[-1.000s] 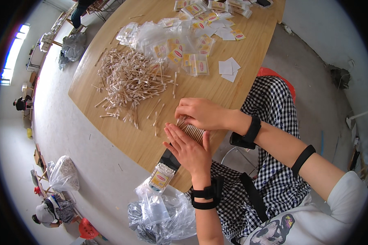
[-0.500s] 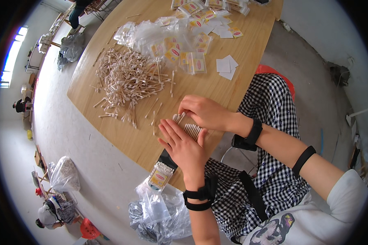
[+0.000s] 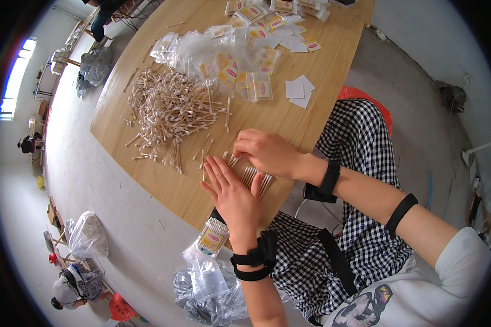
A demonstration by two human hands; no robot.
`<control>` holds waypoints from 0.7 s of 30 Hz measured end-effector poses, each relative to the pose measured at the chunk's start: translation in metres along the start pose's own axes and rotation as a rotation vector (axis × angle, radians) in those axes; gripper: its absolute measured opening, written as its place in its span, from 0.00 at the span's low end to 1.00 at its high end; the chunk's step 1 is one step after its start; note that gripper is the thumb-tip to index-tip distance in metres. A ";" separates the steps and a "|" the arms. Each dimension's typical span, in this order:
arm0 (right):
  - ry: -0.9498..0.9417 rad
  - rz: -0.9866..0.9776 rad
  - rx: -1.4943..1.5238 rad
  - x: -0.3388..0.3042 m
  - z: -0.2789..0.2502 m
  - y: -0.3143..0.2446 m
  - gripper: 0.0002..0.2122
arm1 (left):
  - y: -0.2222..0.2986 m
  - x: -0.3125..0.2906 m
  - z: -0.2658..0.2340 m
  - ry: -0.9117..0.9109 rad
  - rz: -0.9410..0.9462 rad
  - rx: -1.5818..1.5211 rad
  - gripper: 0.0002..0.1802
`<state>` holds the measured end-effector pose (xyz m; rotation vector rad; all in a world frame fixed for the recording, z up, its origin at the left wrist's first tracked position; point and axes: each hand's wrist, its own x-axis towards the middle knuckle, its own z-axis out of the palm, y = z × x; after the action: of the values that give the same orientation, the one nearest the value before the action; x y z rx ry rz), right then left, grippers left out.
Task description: Packing cotton swabs into small plastic bags and sealing them.
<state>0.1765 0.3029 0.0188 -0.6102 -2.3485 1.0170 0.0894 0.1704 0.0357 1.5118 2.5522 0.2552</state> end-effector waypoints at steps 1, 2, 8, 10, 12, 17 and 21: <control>-0.005 -0.005 -0.017 0.001 -0.001 0.000 0.02 | -0.002 0.002 0.000 -0.001 0.000 -0.002 0.52; -0.006 -0.006 -0.017 0.003 -0.001 0.000 0.02 | -0.005 0.005 -0.001 0.002 0.005 0.002 0.52; -0.095 -0.043 -0.067 0.008 -0.004 -0.002 0.02 | -0.016 0.011 -0.005 0.008 0.015 -0.023 0.51; -0.103 -0.035 -0.051 0.009 -0.003 -0.002 0.01 | -0.018 0.008 -0.009 0.008 0.023 -0.048 0.50; -0.112 -0.050 -0.059 0.009 -0.006 0.000 0.01 | -0.015 0.003 -0.012 0.006 0.072 -0.038 0.47; -0.127 -0.073 -0.008 0.007 -0.009 0.004 0.03 | -0.014 -0.015 -0.019 -0.001 0.053 -0.239 0.42; -0.175 -0.023 0.056 0.004 -0.016 0.001 0.04 | -0.007 -0.022 -0.019 0.012 -0.040 -0.335 0.44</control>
<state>0.1827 0.3147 0.0281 -0.4895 -2.4614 1.1636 0.0892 0.1462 0.0539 1.3348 2.3933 0.6502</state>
